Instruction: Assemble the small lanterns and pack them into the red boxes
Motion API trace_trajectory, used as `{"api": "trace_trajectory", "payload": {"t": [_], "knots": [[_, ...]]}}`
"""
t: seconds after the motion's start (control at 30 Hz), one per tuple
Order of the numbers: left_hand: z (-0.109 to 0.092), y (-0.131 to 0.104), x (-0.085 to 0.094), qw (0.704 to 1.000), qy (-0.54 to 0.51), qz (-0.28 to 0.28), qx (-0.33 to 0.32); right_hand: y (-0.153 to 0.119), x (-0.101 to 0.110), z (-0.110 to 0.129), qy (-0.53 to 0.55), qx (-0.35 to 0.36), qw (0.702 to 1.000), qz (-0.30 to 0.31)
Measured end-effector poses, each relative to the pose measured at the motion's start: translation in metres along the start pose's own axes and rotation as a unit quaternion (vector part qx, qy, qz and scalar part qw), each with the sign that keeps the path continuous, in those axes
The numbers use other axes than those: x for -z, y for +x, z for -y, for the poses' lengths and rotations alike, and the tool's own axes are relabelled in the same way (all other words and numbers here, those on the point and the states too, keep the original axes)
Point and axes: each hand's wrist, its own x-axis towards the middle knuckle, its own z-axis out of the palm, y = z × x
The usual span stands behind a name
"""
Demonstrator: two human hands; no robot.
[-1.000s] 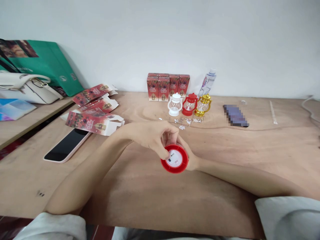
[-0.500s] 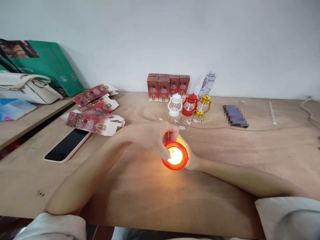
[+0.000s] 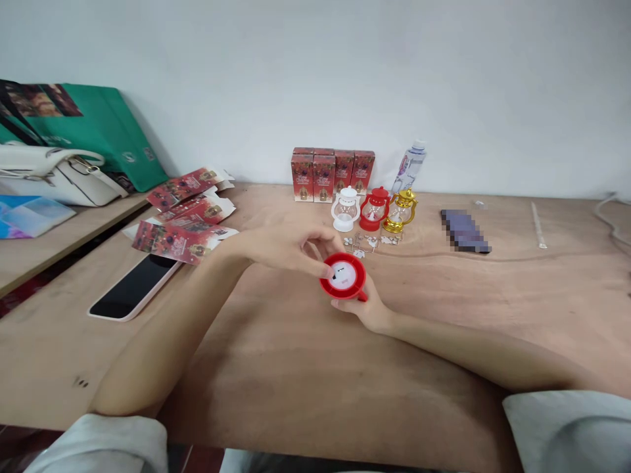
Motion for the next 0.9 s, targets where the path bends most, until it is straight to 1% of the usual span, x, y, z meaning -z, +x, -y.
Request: {"api": "trace_trajectory", "payload": {"t": [0.1,0.13,0.2,0.27,0.33,0.37,0.4,0.47,0.5,0.57,0.63,0.73,0.9], "knots": [[0.006,0.002,0.004,1.000,-0.009,-0.022,0.000,0.002,-0.002,0.003,0.010,-0.021,0.999,-0.022],[0.010,0.004,0.004,0.999,-0.007,-0.042,-0.006,0.003,-0.003,0.003,0.016,-0.029,0.999,-0.029],[0.022,0.010,0.005,0.994,0.010,-0.105,-0.018,0.006,-0.003,0.001,0.041,-0.048,0.997,-0.049],[0.042,0.021,0.005,0.979,0.054,-0.194,-0.009,0.010,-0.002,-0.002,0.077,-0.067,0.992,-0.079],[0.068,0.033,0.001,0.952,0.120,-0.279,0.024,0.013,-0.001,-0.003,0.115,-0.087,0.983,-0.114],[0.082,0.039,-0.002,0.942,0.137,-0.303,0.038,0.014,-0.001,-0.003,0.131,-0.096,0.978,-0.132],[0.096,0.045,-0.005,0.940,0.143,-0.307,0.047,0.015,0.000,-0.002,0.143,-0.105,0.973,-0.147],[0.123,0.056,-0.014,0.923,0.165,-0.342,0.059,0.016,-0.001,-0.001,0.155,-0.116,0.967,-0.165],[0.133,0.060,-0.018,0.919,0.179,-0.346,0.056,0.017,-0.001,0.000,0.155,-0.117,0.966,-0.168],[0.148,0.065,-0.026,0.917,0.215,-0.333,0.050,0.016,-0.002,0.002,0.150,-0.115,0.968,-0.166],[0.154,0.067,-0.031,0.916,0.248,-0.311,0.054,0.016,-0.003,0.003,0.146,-0.110,0.970,-0.159],[0.149,0.067,-0.034,0.909,0.280,-0.300,0.072,0.015,-0.004,0.003,0.148,-0.108,0.971,-0.151],[0.139,0.065,-0.033,0.895,0.312,-0.307,0.092,0.015,-0.002,0.000,0.140,-0.103,0.973,-0.149]]}}
